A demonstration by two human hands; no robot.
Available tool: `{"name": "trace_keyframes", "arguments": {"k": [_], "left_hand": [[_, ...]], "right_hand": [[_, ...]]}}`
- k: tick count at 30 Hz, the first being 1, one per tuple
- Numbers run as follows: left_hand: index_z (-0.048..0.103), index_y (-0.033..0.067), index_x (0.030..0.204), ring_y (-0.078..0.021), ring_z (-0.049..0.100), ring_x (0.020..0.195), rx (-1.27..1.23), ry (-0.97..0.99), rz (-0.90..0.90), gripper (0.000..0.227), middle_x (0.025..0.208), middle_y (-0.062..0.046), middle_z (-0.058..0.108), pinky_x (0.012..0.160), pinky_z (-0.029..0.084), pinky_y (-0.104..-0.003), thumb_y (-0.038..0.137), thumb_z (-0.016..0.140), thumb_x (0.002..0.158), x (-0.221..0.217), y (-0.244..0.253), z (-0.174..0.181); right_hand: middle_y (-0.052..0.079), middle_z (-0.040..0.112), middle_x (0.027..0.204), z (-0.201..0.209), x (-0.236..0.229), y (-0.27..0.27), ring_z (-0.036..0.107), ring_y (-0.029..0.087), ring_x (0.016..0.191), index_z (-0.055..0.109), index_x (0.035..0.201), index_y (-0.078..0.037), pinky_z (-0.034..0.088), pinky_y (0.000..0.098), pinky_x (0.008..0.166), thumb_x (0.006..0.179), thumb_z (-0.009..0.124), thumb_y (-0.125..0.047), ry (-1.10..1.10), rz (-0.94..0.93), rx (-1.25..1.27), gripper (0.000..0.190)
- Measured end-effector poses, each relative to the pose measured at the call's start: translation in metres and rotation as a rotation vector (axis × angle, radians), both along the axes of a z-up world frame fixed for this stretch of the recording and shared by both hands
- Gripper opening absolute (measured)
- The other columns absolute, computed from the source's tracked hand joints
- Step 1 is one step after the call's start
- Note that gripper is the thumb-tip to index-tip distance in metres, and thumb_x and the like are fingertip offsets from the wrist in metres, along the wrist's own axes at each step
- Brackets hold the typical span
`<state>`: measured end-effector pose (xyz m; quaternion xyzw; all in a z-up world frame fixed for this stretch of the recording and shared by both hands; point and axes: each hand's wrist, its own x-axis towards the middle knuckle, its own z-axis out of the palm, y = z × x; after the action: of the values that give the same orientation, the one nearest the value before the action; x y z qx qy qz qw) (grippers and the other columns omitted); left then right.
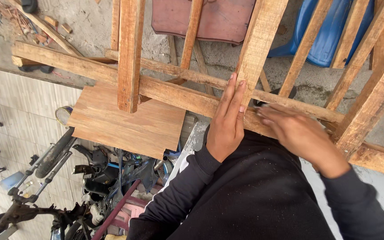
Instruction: The person sands the surface and edges of a wooden frame assembly using a small piece of sandpaper held by hand.
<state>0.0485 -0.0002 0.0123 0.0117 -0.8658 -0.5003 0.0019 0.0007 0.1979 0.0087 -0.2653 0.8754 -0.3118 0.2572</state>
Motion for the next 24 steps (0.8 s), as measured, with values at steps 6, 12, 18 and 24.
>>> {"name": "trace_keyframes", "arguments": {"k": [6,12,18,24], "left_hand": [[0.035,0.0059,0.162,-0.0377,0.032,0.163,-0.062,-0.005,0.003,0.049,0.172,-0.020,0.028,0.134,0.033,-0.046,0.006,0.044,0.114,0.000,0.000,0.001],[0.034,0.0067,0.163,-0.0371,0.031,0.163,-0.042,-0.042,0.018,0.051,0.173,-0.020,0.028,0.134,0.034,-0.045,0.003,0.042,0.112,-0.002,0.004,-0.001],[0.035,0.0082,0.163,-0.0370,0.032,0.163,-0.015,-0.046,0.021,0.051,0.173,-0.019,0.027,0.133,0.037,-0.044,0.002,0.045,0.112,-0.002,0.004,-0.002],[0.035,0.0062,0.162,-0.0362,0.033,0.162,-0.090,-0.052,0.017,0.053,0.172,-0.019,0.028,0.133,0.036,-0.045,0.001,0.045,0.110,-0.002,0.006,-0.001]], "right_hand": [[0.011,0.076,0.117,-0.021,-0.014,-0.017,0.076,0.026,0.088,0.070,0.132,-0.014,0.062,0.0393,0.090,0.104,0.050,-0.036,-0.484,0.034,0.169,0.040],[0.009,0.078,0.109,-0.010,-0.020,0.011,0.076,0.024,0.083,0.066,0.138,-0.021,0.061,0.0396,0.079,0.104,0.052,-0.037,-0.403,0.134,0.209,0.040],[0.012,0.080,0.100,-0.025,-0.016,-0.009,0.078,0.026,0.083,0.072,0.123,-0.013,0.061,0.0417,0.082,0.101,0.055,-0.034,-0.382,0.081,-0.007,0.036],[0.007,0.080,0.110,-0.028,-0.022,0.006,0.080,0.023,0.085,0.070,0.134,-0.022,0.063,0.0396,0.082,0.097,0.056,-0.039,-0.493,0.102,0.175,0.043]]}}
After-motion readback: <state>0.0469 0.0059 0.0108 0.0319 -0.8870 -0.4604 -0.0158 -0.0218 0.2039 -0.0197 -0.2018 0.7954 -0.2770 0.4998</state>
